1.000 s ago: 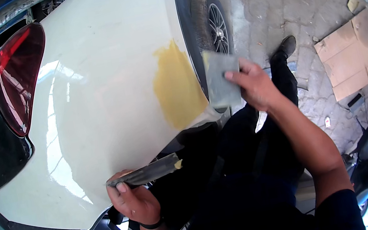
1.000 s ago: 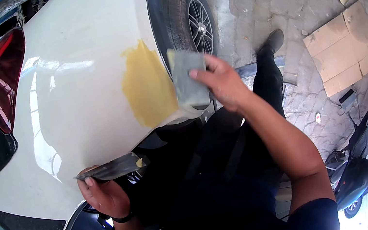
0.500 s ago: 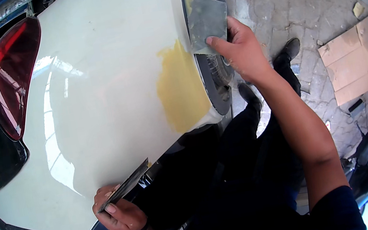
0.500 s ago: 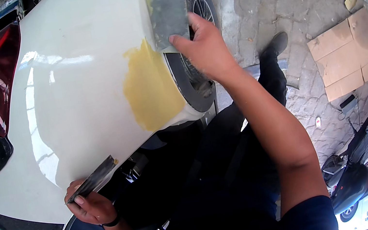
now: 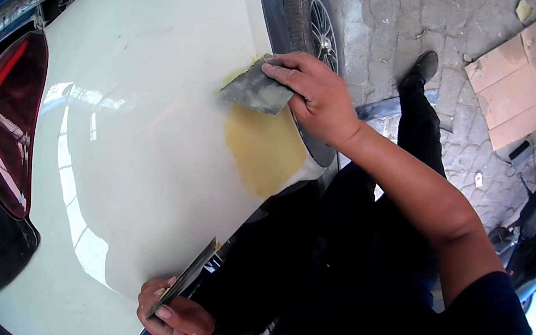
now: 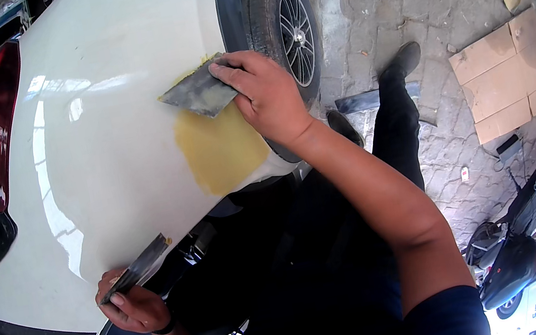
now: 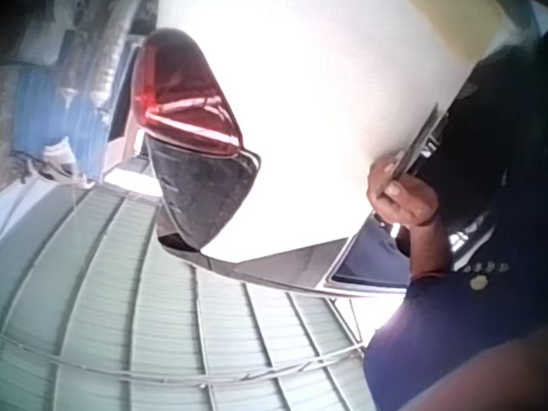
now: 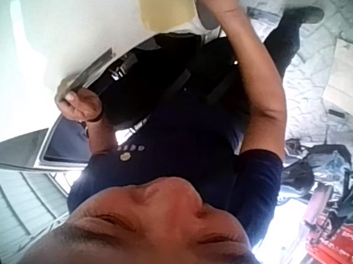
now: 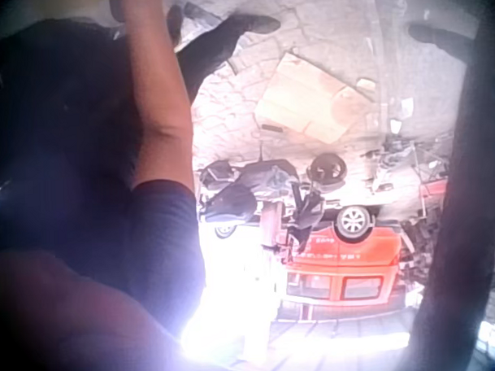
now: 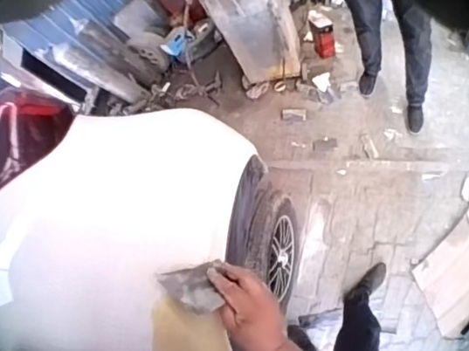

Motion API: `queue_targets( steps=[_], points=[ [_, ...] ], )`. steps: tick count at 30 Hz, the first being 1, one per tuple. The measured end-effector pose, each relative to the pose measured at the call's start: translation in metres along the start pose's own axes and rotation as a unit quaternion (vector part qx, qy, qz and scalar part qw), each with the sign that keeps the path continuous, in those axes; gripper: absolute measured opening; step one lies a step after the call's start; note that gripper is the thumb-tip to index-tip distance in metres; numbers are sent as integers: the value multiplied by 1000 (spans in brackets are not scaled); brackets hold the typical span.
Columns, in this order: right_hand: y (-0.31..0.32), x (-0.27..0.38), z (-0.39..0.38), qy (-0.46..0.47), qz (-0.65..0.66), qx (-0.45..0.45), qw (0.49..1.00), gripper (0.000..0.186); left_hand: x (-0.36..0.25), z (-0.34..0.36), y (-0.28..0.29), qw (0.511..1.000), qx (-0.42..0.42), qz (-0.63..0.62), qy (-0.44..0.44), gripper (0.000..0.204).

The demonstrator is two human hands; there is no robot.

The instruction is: The person applies yellow body filler to the side door and rear quarter panel of a white car using a metal spreader. They repeatedly scoop filler from a larger putty knife and smooth it onto the vehicle's surface to fill imperfections.

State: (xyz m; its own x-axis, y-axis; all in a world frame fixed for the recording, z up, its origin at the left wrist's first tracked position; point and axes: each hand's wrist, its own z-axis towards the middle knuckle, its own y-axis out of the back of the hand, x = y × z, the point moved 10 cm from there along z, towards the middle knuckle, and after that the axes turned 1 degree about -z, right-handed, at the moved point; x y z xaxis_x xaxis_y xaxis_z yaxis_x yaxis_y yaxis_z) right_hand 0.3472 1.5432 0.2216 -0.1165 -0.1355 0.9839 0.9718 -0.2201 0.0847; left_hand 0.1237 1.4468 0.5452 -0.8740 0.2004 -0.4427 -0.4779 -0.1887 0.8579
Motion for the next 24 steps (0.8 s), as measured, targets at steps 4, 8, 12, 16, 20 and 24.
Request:
queue_targets(
  steps=[4, 8, 12, 16, 20, 24],
  points=[
    [-5, -7, -9, -15, 19, -3, 1000, 52, -1, 0, -1, 1000, 3, 2, 1, 24],
    [-7, -7, -22, -24, 25, 0, 999, 52, -2, 2, -4, 1000, 6, 15, 6, 25],
    [-7, -5, -41, -35, 32, 13, 999, 52, -3, 3, -4, 1000, -1, 19, 13, 24],
    [-9, -6, -63, -50, 36, 24, 998, 52, -4, 4, -7, 999, -15, 33, 26, 25],
    [-12, -6, -83, -63, 55, 29, 996, 50, -4, 6, -7, 999, -25, 23, 31, 25],
    [-12, -4, -99, -65, 60, 36, 995, 54, -4, 6, -4, 998, -29, 42, 34, 26]
  ],
)
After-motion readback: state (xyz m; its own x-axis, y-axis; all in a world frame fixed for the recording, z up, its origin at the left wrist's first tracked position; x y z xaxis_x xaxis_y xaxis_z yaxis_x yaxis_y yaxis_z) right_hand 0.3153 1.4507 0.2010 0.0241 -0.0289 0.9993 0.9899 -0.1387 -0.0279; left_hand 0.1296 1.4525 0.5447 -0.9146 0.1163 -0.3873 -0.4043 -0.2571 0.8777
